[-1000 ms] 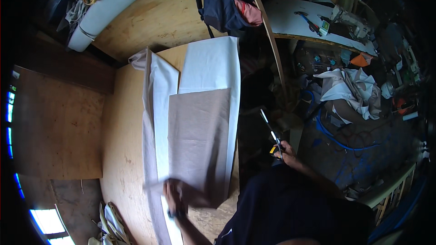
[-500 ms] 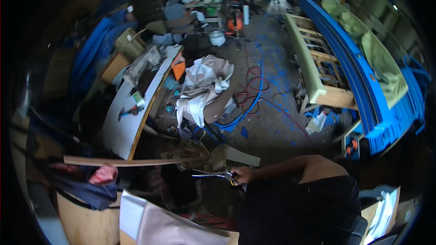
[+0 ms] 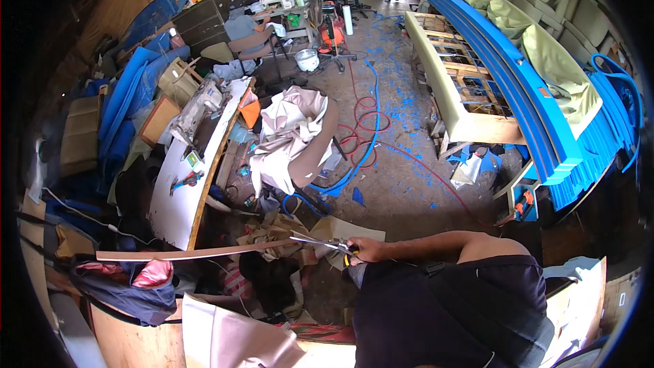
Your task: The recorder uses a measuring tape and pencil to measure and mark fabric for upholstery on a workbench.
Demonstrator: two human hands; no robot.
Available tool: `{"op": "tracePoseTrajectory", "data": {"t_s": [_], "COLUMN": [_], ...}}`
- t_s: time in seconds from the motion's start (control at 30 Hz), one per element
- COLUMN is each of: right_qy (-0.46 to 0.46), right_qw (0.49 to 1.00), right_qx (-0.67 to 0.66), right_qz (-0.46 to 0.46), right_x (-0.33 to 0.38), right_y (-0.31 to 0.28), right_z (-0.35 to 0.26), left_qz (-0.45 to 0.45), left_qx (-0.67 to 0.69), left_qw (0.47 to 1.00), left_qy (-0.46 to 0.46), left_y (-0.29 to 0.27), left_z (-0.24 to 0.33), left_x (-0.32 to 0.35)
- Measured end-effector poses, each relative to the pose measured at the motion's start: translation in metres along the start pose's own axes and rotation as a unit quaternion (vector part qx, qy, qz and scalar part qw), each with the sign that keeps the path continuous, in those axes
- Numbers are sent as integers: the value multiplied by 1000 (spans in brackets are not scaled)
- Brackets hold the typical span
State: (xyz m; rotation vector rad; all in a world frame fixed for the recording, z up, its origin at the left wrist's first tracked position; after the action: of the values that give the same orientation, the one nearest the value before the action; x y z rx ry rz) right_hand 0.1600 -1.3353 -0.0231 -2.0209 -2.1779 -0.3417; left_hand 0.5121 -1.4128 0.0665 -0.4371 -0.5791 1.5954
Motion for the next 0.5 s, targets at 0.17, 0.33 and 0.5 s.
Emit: {"op": "tracePoseTrajectory", "data": {"t_s": [0.17,0.33,0.5], "right_qy": [87,76,108], "right_qw": [990,975,941], "right_qx": [26,-12,-14], "right_qz": [109,208,322], "right_x": [15,-6,-45], "right_y": [-73,-130,-181], "right_z": [25,43,63], "left_qz": [-51,-89,-120], "left_qx": [-12,-21,-28], "left_qw": [999,996,992], "left_qy": [-7,-15,-21], "left_y": [39,76,123], "left_z": [11,26,44], "left_x": [2,-18,-56]}}
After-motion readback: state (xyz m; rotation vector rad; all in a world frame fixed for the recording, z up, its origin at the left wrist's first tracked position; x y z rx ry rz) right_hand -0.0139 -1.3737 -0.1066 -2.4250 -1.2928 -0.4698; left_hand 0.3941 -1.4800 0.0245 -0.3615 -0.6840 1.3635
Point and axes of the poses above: each hand's wrist, its own x-axis away from the middle knuckle, its own y-axis out of the palm, z = x × y, the point moved 8 cm from there along -x, towards the middle knuckle, and after that the axes turned 9 degrees about -x, right-handed, at the moved point
